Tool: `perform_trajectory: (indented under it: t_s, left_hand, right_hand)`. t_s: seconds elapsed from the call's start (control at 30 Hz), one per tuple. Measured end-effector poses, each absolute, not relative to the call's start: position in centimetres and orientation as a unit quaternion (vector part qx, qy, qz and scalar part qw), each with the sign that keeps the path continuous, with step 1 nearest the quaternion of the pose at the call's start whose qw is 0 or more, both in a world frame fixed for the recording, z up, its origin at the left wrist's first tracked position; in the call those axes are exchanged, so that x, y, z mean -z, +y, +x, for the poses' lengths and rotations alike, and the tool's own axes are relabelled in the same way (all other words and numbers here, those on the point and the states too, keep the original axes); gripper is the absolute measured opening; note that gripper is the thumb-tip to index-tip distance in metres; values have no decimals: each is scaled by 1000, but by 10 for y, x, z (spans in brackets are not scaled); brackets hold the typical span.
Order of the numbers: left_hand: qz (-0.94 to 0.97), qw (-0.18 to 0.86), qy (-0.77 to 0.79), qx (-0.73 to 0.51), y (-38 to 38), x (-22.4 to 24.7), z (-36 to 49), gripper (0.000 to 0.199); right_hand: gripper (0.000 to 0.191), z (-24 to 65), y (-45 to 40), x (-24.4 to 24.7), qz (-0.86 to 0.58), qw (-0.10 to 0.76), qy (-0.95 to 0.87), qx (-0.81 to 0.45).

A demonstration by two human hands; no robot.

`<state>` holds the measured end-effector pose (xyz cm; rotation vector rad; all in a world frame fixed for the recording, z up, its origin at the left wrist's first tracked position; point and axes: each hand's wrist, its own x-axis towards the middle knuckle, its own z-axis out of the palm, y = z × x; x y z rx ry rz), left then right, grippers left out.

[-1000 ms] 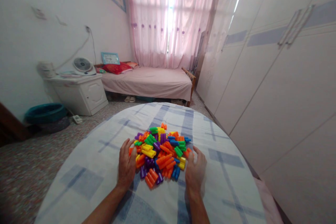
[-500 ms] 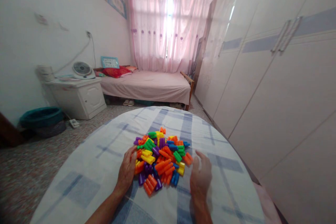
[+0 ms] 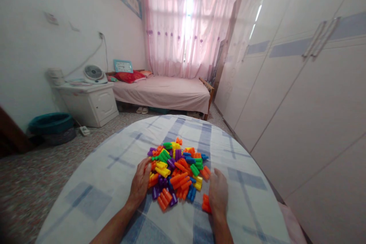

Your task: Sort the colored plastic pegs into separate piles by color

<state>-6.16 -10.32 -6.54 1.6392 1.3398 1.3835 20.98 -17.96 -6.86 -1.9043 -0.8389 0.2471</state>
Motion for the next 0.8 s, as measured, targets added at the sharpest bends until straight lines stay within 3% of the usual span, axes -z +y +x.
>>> perform_trajectory:
  t_s: [0.8]
  left_hand:
    - [619,297,513,-515,-102,66,-61,34]
  right_hand:
    - [54,211,-179,67,-801,443,-391,-95]
